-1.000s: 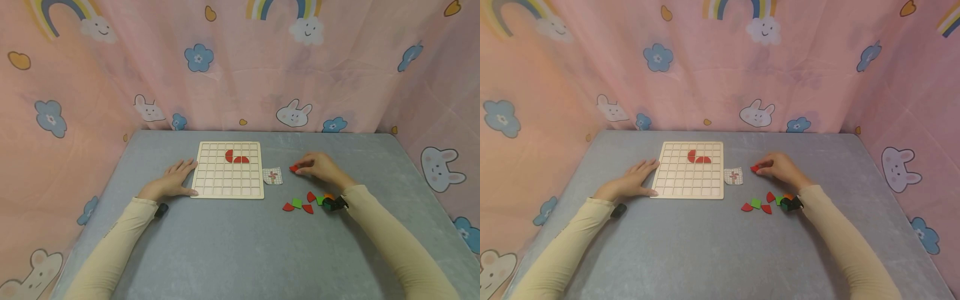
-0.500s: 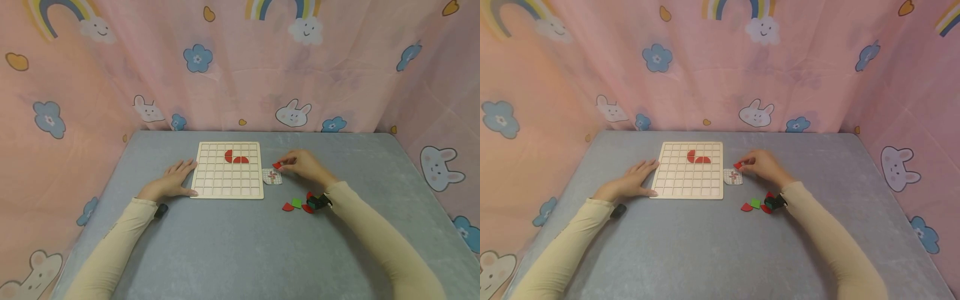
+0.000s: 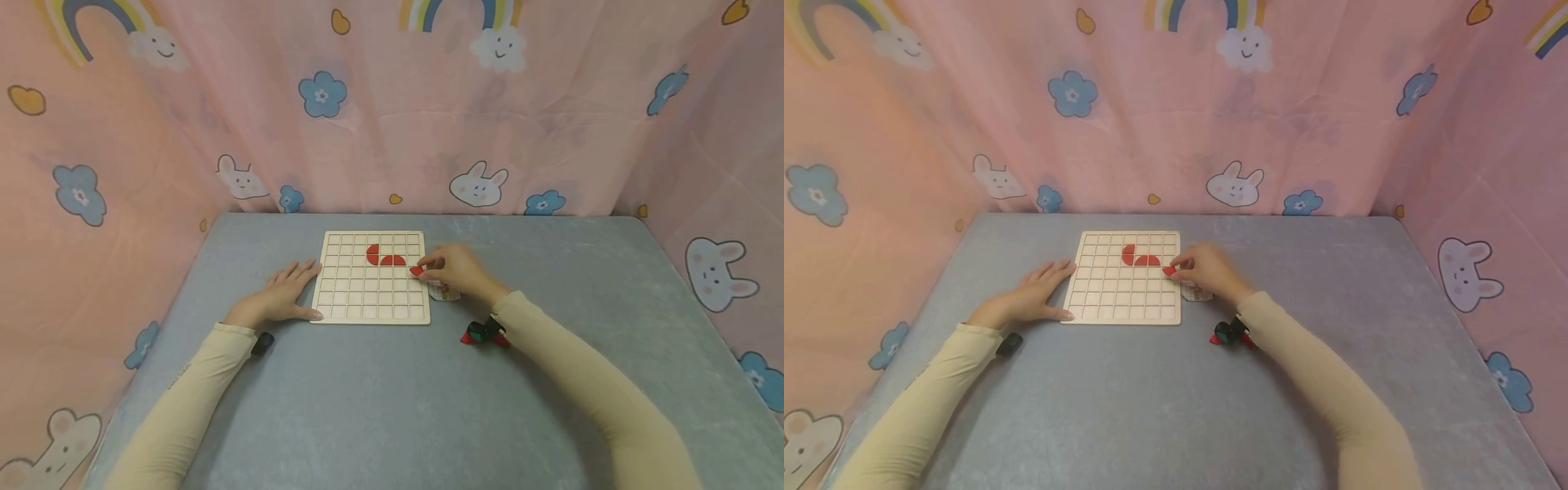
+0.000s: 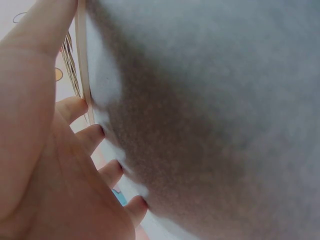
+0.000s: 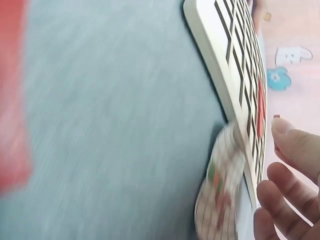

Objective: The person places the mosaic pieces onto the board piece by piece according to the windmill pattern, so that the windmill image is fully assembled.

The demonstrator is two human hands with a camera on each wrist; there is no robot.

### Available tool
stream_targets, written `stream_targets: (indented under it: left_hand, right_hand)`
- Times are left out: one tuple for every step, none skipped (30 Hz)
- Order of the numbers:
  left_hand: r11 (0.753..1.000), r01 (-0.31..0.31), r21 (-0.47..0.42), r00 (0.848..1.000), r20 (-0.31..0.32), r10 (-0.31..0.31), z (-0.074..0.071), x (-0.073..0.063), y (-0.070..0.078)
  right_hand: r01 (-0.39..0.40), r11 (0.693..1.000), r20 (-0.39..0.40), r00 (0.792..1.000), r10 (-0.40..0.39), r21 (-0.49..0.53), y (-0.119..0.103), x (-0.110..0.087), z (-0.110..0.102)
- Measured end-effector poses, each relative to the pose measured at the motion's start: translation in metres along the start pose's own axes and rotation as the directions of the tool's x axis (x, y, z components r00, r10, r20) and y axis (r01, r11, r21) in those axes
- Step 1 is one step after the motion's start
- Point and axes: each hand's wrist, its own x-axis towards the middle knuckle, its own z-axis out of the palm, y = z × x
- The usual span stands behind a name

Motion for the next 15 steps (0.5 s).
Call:
stream_targets:
  left_hand:
    - [1.0,0.0,0.0,1.0,0.002,0.0,0.0,0.0,0.0]
    - [1.0,-0.001,0.002,1.0,0.001,0.001,0.0,0.001,0.0]
    - [1.0,-0.001,0.003,1.0,0.002,0.001,0.001,0.001,0.0]
    - [1.0,0.0,0.001,1.0,0.002,0.0,0.001,0.001,0.0]
    - [1.0,-0.001,-0.001,1.0,0.0,0.001,0.001,0.001,0.0]
    - [1.0,-0.001,-0.004,1.0,-0.001,0.001,0.001,0.0,0.0]
    - [1.0,-0.001,-0.004,1.0,-0.002,0.001,0.001,0.0,0.0]
    - [1.0,-0.001,-0.005,1.0,-0.002,0.001,0.0,0.0,-0.001]
    - [1.0,0.002,-0.006,1.0,0.0,-0.002,0.0,0.0,-0.001]
    - [1.0,0.001,-0.006,1.0,-0.002,-0.001,0.0,0.0,-0.001]
    - [1.0,0.002,-0.007,1.0,-0.001,-0.002,0.0,-0.001,-0.001]
    - [1.0,0.002,-0.005,1.0,-0.001,-0.002,0.0,-0.001,-0.001]
    - [1.0,0.003,-0.004,1.0,0.001,-0.003,0.0,-0.001,0.0]
    - [1.0,0.002,-0.008,1.0,0.001,-0.002,0.0,-0.001,0.0]
    - [1.0,0.002,-0.01,1.0,0.0,-0.002,0.0,-0.001,0.001]
  right_hand:
    - [-0.002,1.0,0.0,1.0,0.002,0.009,-0.002,0.002,0.002]
    - [-0.001,1.0,-0.003,1.0,0.001,0.012,-0.005,0.003,0.004]
    - [0.003,1.0,-0.005,1.0,-0.003,0.014,-0.007,0.005,0.007]
    - [0.009,1.0,-0.009,1.0,-0.009,0.015,-0.008,0.007,0.009]
    - [0.02,1.0,-0.014,1.0,-0.02,0.006,-0.01,0.009,0.011]
    - [0.029,1.0,-0.019,0.999,-0.029,0.001,-0.012,0.011,0.014]
    - [0.034,0.999,-0.024,0.999,-0.034,-0.005,-0.014,0.013,0.016]
    - [0.038,0.999,-0.027,0.999,-0.038,-0.007,-0.016,0.014,0.018]
    - [0.04,0.999,-0.029,0.999,-0.04,-0.009,-0.018,0.016,0.02]
    - [0.038,0.999,-0.029,0.999,-0.038,-0.004,-0.021,0.018,0.023]
    - [0.032,1.0,-0.027,0.999,-0.032,0.001,-0.023,0.02,0.025]
    - [0.024,1.0,-0.027,0.999,-0.024,0.011,-0.026,0.021,0.027]
    - [0.018,1.0,-0.028,0.999,-0.018,0.02,-0.028,0.023,0.029]
    - [0.019,0.999,-0.03,0.999,-0.019,0.026,-0.031,0.025,0.032]
    - [0.023,0.999,-0.033,0.999,-0.022,0.028,-0.033,0.027,0.034]
